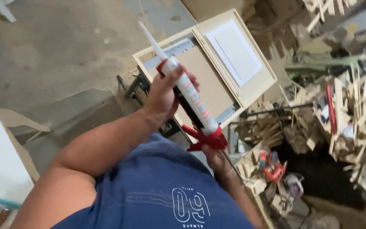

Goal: Cleaning a sealant nozzle by removing dried residue with a thin stick and wiping it with a cloth.

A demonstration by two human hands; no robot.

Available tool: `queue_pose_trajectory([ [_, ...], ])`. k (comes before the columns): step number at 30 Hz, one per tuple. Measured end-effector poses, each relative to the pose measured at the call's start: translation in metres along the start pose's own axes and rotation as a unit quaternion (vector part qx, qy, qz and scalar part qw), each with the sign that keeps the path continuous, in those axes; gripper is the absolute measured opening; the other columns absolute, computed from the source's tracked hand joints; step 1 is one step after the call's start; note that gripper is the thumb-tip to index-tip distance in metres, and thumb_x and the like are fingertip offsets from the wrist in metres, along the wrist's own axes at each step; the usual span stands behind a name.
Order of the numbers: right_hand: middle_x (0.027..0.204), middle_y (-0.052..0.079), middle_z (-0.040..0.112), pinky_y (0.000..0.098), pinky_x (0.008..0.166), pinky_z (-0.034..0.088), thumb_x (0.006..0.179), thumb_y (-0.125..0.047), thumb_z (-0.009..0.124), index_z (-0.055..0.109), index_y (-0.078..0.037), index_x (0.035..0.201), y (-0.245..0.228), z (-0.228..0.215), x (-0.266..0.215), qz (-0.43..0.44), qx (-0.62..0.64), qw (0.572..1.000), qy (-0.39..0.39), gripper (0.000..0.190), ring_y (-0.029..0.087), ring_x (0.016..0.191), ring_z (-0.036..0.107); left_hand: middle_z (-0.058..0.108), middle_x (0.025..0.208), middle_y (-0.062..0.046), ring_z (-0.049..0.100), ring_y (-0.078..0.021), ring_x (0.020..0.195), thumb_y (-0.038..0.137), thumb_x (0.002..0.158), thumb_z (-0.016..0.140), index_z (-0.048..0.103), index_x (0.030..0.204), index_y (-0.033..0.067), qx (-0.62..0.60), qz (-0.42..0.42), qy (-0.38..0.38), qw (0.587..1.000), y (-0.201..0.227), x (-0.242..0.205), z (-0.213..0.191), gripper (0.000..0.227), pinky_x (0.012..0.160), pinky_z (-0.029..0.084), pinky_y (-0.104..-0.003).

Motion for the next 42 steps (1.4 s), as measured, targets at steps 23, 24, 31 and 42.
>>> queue_pose_trajectory([
  [23,0.046,0.001,0.038,0.0242,0.038,0.028,0.098,-0.015,0.058,0.063,-0.001,0.106,0.099,-0.141,-0.029,0.161,-0.085,0.971,0.157,0.017,0.011,0.036,0.035,0.063,0.067,-0.010,0.067,-0.0261,0.054,0.030,0.085,0.068,0.058,0.090,0.0082,0.056,0.044,0.107,0.992,-0.011,0.035,-0.044,0.025,0.054,0.058,-0.042],
  [24,0.044,0.002,0.040,0.0252,0.039,0.028,0.096,-0.014,0.058,0.068,-0.004,0.106,0.087,-0.153,-0.031,0.184,-0.217,0.929,0.238,0.017,0.012,0.037,0.037,0.061,0.063,-0.008,0.062,-0.0231,0.048,0.023,0.078,0.069,0.059,0.078,0.0077,0.064,0.045,0.136,0.988,-0.004,0.035,-0.034,0.018,0.048,0.050,-0.035],
  [31,0.060,-0.001,0.046,0.0358,0.047,0.036,0.098,0.001,0.058,0.077,-0.013,0.116,0.007,-0.139,-0.063,-0.307,-0.776,0.487,0.258,0.030,0.019,0.049,0.042,0.060,0.063,-0.010,0.061,-0.0248,0.050,0.022,0.077,0.075,0.060,0.075,0.0034,0.043,-0.049,0.366,0.928,-0.031,0.047,-0.070,0.024,0.054,0.053,-0.039],
  [42,0.132,0.014,0.065,0.0483,0.103,0.045,0.095,-0.033,0.068,0.050,-0.006,0.149,0.014,-0.255,-0.095,-0.026,-0.673,0.693,0.256,0.063,0.036,0.120,0.060,0.059,0.064,-0.011,0.059,-0.0252,0.048,0.044,0.075,0.074,0.053,0.090,0.0105,0.016,0.059,0.369,0.928,-0.076,0.043,-0.057,0.042,0.050,0.055,-0.042],
])
Point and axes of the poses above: each hand's wrist, its own x-axis towards the middle knuckle, its own z-axis out of the palm, y = z × x, the point moved 9 cm from there along x, towards the middle knuckle
